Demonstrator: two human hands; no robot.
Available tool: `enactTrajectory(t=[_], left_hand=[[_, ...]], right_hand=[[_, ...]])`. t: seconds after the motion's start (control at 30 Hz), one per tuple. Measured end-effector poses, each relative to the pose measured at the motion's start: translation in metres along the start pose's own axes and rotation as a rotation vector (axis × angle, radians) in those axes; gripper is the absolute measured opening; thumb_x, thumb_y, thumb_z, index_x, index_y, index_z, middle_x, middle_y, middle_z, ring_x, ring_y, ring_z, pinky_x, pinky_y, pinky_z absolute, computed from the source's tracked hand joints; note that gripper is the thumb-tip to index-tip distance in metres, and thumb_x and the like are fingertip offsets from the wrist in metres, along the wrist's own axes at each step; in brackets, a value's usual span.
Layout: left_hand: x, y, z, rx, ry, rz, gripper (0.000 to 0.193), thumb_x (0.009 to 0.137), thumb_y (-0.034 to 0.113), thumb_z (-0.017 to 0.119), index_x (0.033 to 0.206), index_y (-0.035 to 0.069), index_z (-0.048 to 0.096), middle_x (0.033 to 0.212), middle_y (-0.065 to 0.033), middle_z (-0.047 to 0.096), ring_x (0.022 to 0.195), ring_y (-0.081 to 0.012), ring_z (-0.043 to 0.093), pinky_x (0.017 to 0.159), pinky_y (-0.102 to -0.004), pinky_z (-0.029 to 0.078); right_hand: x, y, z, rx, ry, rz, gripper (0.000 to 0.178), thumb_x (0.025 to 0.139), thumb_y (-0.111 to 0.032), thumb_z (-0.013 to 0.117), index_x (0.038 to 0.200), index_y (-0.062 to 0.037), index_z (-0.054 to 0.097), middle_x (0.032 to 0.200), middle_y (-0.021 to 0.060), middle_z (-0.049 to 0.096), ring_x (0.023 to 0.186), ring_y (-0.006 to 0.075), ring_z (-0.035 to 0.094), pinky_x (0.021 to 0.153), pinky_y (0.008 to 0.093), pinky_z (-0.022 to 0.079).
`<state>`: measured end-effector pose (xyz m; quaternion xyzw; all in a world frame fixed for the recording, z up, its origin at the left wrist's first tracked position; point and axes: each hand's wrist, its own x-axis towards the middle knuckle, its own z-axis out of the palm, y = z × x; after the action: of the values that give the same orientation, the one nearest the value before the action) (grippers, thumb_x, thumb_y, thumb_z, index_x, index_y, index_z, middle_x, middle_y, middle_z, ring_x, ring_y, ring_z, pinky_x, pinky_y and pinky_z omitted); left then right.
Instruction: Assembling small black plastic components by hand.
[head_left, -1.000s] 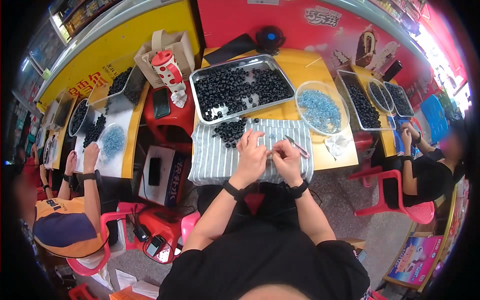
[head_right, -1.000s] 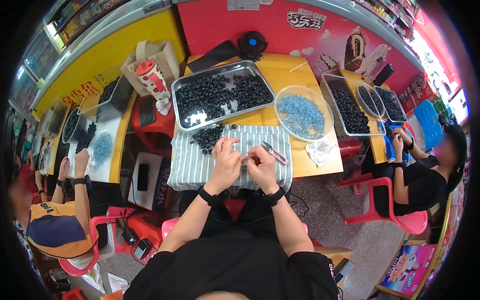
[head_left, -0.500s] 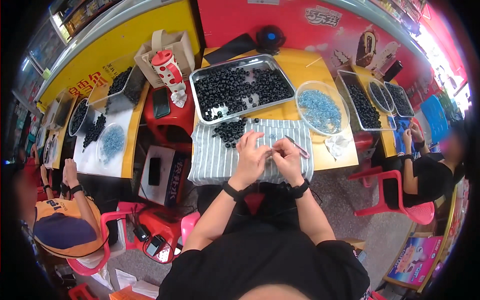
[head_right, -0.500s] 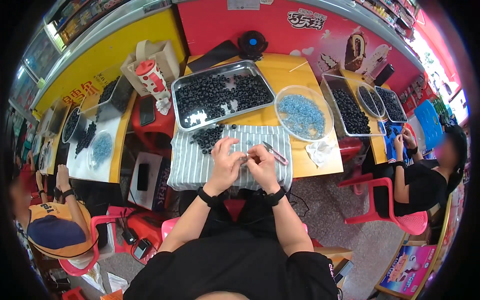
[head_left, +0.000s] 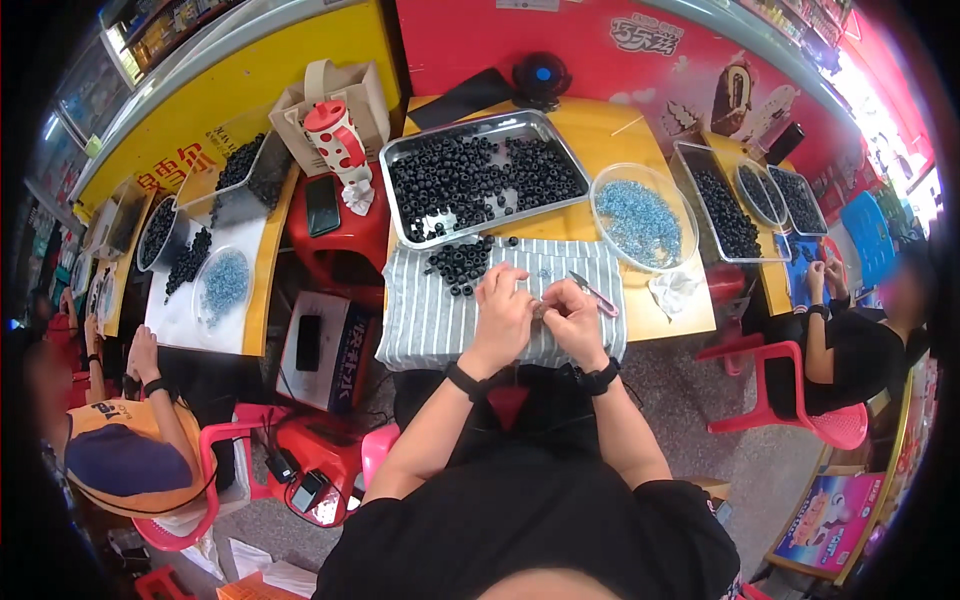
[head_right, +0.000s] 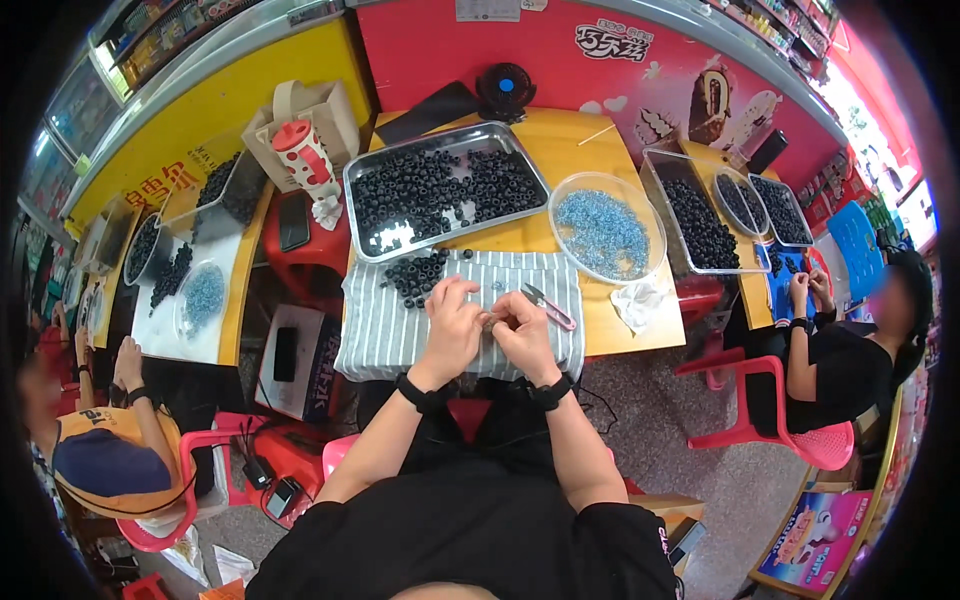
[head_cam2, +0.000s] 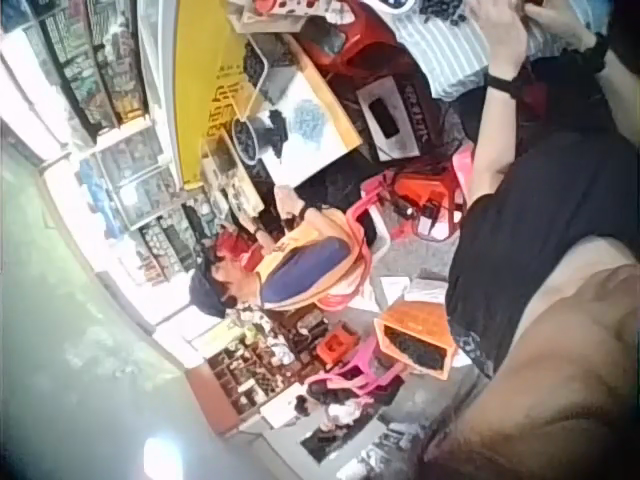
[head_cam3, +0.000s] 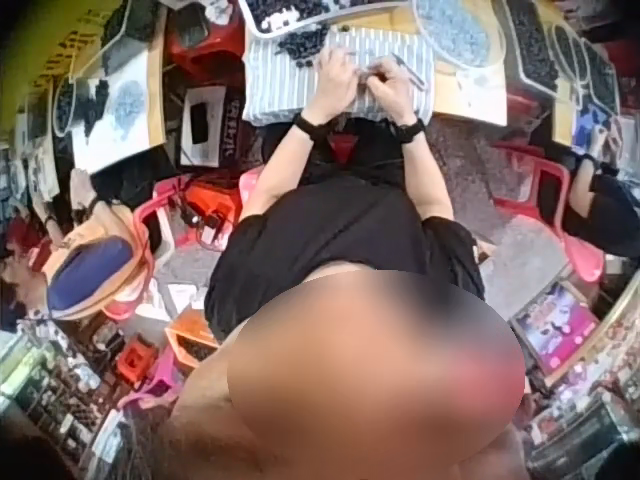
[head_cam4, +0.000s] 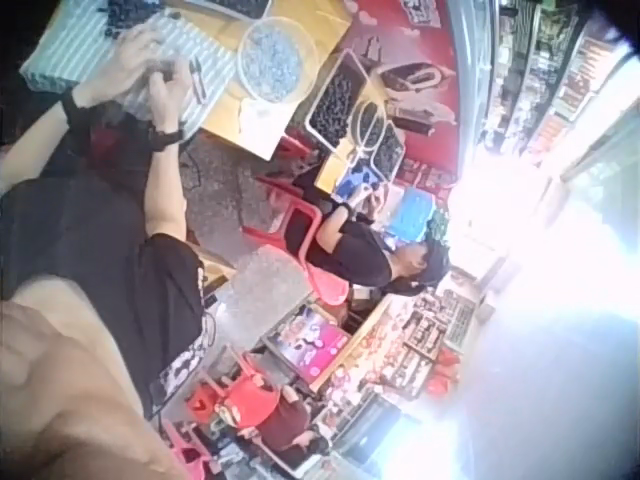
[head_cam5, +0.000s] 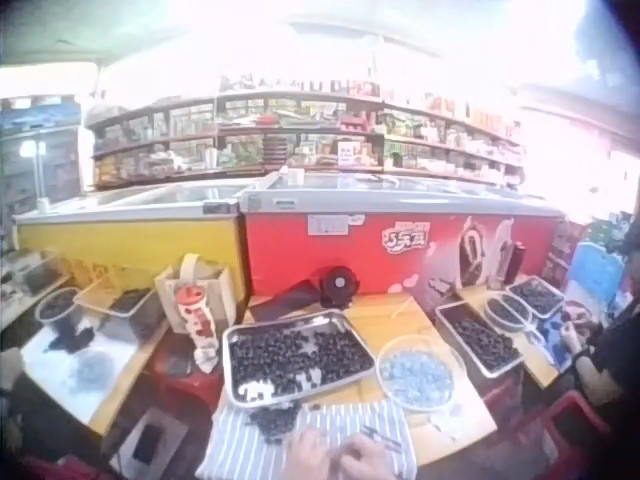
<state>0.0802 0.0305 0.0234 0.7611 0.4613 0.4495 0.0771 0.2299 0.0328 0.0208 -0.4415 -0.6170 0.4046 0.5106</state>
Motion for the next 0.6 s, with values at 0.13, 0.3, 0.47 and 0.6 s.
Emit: enactTrajectory(t=[0.13,0.3,0.47,0.6], left_hand=[[0.0,-0.003,0.001,-0.002,0.073,-0.089,0.006,0.078,0.009,0.065,0.08,0.004,0.062,0.113,-0.0123,0.054,0.118,-0.0357,0.043,0.094,-0.0488,0.033],[0.0,-0.01,0.002,-0.094,0.132,-0.125,0.005,0.079,0.008,0.066,0.081,0.004,0.064,0.11,-0.0124,0.056,0.112,-0.0345,0.045,0.093,-0.0461,0.036],[0.0,-0.012,-0.002,-0.197,0.142,-0.123,0.007,0.079,0.004,0.066,0.086,0.002,0.066,0.105,-0.0118,0.059,0.108,-0.0315,0.047,0.093,-0.0413,0.038],[0.0,-0.012,-0.001,-0.231,0.167,-0.116,0.006,0.077,0.004,0.067,0.084,0.003,0.066,0.102,-0.0098,0.059,0.107,-0.0315,0.049,0.09,-0.042,0.039]], right_hand=[[-0.001,0.0,0.006,-0.051,0.069,-0.029,0.015,0.072,0.008,0.055,0.083,-0.001,0.057,0.068,0.0008,0.054,0.057,0.0035,0.047,0.051,0.0212,0.038],[-0.001,0.006,0.009,-0.292,0.162,-0.197,0.012,0.074,0.008,0.057,0.083,0.0006,0.058,0.072,0.0087,0.054,0.056,0.0157,0.052,0.051,0.0263,0.04],[0.003,0.001,0.013,-0.385,0.208,-0.296,0.01,0.078,0.008,0.058,0.084,0.0005,0.06,0.075,0.0115,0.053,0.059,0.022,0.054,0.053,0.0289,0.04],[0.002,0.002,0.01,-0.29,0.217,-0.199,0.01,0.079,0.007,0.06,0.086,0.0004,0.061,0.076,0.0102,0.053,0.059,0.0189,0.055,0.052,0.0274,0.04]])
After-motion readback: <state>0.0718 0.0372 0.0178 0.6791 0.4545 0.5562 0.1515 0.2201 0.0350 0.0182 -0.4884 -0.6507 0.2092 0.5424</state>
